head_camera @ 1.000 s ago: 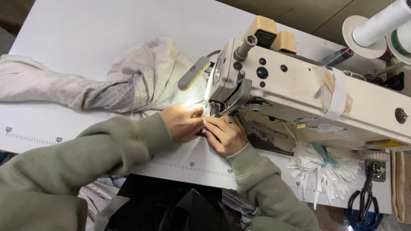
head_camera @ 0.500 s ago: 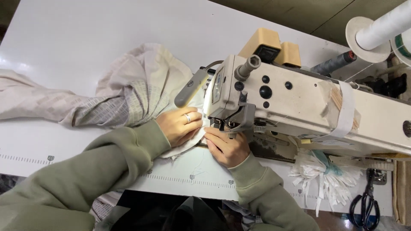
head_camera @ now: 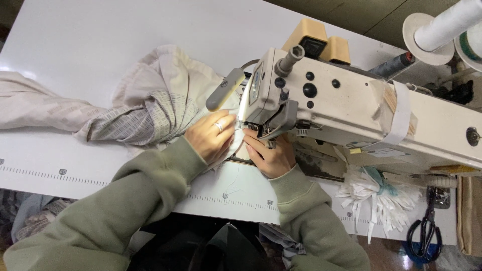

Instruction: Sewing a seam on a large piece of fabric using an industrial sewing machine

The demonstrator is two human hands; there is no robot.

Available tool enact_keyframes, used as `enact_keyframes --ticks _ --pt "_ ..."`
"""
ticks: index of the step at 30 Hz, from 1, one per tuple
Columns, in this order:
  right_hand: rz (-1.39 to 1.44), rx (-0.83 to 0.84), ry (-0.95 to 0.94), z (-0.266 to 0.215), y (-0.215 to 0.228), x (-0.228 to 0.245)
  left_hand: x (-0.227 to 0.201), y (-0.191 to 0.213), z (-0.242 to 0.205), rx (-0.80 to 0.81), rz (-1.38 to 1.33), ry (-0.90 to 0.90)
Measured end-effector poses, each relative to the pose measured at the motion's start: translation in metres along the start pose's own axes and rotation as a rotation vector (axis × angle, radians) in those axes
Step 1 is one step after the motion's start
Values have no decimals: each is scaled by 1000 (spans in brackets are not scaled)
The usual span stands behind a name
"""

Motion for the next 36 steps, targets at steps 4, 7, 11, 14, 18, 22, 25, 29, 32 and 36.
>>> enact_keyframes --ticks 4,7,11,14,18,22,25,29,32,36 --pt "79 -33 20 4 6 10 -39 46 -23 -31 -25 14" --pt "121 57 9 0 -1 17 -47 56 -44 108 145 16" --pt "88 56 59 4 -2 25 -59 59 -54 117 211 83" --pt "112 54 68 -2 -3 29 -68 54 -63 112 154 115" --pt "208 61 20 -10 0 30 -67 50 -70 237 60 193" --pt "315 48 -15 -3 1 32 -61 63 -29 412 -3 272" --pt "428 0 -106 -3 -2 32 -53 56 -4 256 166 121" --pt "346 -61 -262 -7 -3 25 -18 12 -35 127 354 81" --pt "249 -131 -324 -21 -15 22 0 25 -35 323 57 292" --pt "111 -178 -325 -28 -28 19 31 28 -34 416 -383 431"
Point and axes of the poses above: each hand's wrist, its own z-axis towards the middle knuckle, its own y-axis out of the back of the hand, x = y × z, the point moved 3 cm from there along z, towards the middle knuckle, and after that the axes turned 1 degree about -z, right-handed, at the moved point
